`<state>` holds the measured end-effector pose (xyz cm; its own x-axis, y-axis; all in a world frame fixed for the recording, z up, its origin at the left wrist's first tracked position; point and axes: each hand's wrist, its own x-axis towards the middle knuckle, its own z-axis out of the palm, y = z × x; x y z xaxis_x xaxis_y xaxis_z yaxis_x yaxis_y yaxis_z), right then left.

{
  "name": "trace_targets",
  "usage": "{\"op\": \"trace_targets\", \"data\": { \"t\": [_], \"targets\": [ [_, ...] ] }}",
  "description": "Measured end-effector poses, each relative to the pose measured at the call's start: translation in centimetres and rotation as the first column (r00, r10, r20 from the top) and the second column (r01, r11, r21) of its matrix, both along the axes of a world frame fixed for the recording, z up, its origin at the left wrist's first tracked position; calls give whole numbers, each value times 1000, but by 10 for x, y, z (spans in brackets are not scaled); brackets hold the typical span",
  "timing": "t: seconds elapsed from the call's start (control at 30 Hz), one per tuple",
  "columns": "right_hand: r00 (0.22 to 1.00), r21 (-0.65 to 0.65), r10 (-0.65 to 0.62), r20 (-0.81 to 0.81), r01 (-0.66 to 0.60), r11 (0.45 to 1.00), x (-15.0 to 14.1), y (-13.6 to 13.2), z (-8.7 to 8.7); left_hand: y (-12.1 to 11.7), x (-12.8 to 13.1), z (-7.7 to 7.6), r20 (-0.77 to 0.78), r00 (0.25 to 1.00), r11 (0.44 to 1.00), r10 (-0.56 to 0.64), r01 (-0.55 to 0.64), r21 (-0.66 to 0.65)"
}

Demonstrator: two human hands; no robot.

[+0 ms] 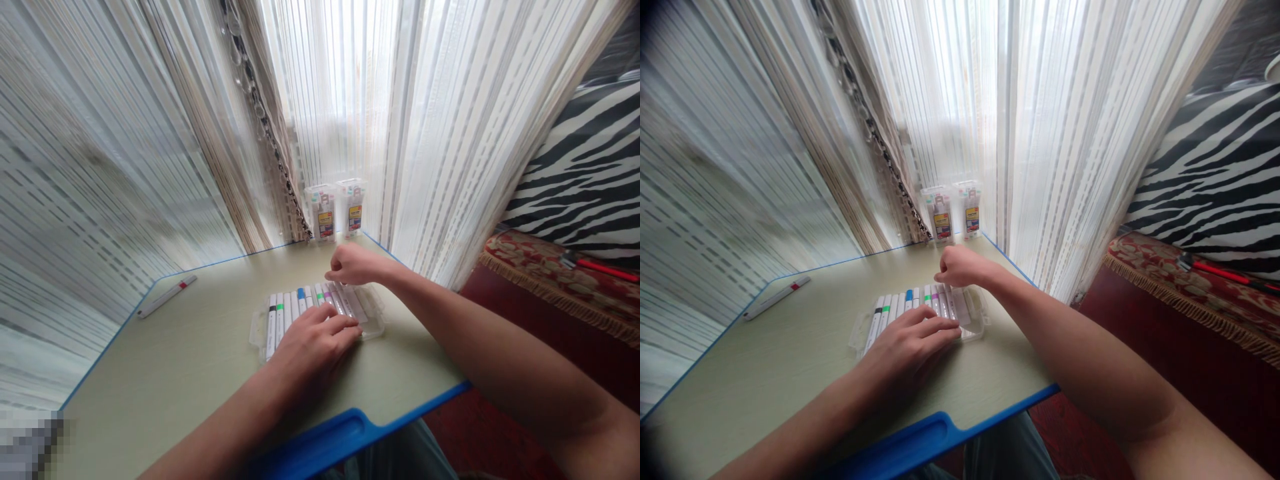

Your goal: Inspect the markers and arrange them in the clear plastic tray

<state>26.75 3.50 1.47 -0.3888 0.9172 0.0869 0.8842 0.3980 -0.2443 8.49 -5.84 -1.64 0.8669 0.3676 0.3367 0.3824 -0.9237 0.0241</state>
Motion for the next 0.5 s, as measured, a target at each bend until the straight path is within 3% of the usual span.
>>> {"op": "trace_targets", "data": {
  "t": [0.5],
  "targets": [
    [1000, -25, -7, 9, 7, 1000, 0, -1, 2, 1, -1, 0, -22, 1000, 1000, 18, -18, -12]
  ]
}}
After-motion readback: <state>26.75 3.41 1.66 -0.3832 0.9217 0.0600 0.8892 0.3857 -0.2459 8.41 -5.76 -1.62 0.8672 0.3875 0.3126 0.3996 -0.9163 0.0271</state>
